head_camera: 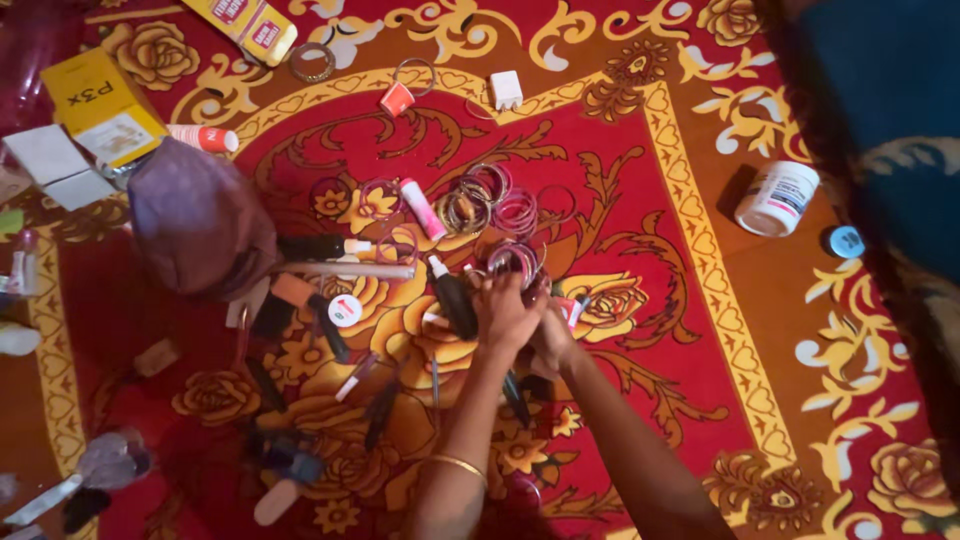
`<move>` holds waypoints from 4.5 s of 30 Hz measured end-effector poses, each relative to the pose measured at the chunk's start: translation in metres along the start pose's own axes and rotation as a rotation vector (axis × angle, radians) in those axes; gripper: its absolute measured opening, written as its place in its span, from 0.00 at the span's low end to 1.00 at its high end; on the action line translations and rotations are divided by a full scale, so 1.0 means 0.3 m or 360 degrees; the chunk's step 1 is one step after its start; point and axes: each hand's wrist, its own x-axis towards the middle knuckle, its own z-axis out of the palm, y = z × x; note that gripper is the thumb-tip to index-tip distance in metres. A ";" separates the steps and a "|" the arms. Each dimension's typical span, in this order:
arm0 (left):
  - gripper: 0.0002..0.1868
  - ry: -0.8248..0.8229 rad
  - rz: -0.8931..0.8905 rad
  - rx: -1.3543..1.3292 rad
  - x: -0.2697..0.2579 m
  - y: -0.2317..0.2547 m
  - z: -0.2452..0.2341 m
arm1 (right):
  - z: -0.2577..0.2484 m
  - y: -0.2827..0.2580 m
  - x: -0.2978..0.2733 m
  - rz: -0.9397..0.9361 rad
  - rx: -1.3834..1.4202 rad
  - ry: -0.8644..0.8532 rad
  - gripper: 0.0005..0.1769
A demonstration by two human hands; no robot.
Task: The person picks up several loose bangles from a bed, slides them onto a long white rod one by one, and then places the rod into a storage drawer.
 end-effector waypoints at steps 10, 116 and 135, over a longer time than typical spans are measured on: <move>0.42 0.0175 0.0122 0.0046 -0.312 0.040 0.154 | -0.313 0.250 -0.089 -0.0278 -0.0168 0.0102 0.35; 0.24 0.0075 -0.0508 -0.1832 -0.797 -0.562 -0.173 | 0.036 0.528 -0.422 -0.0699 -0.2682 0.1003 0.44; 0.21 0.0059 -0.0277 -0.1772 -0.840 -0.636 -0.194 | 0.011 0.674 -0.382 -0.0946 -0.1480 0.1014 0.11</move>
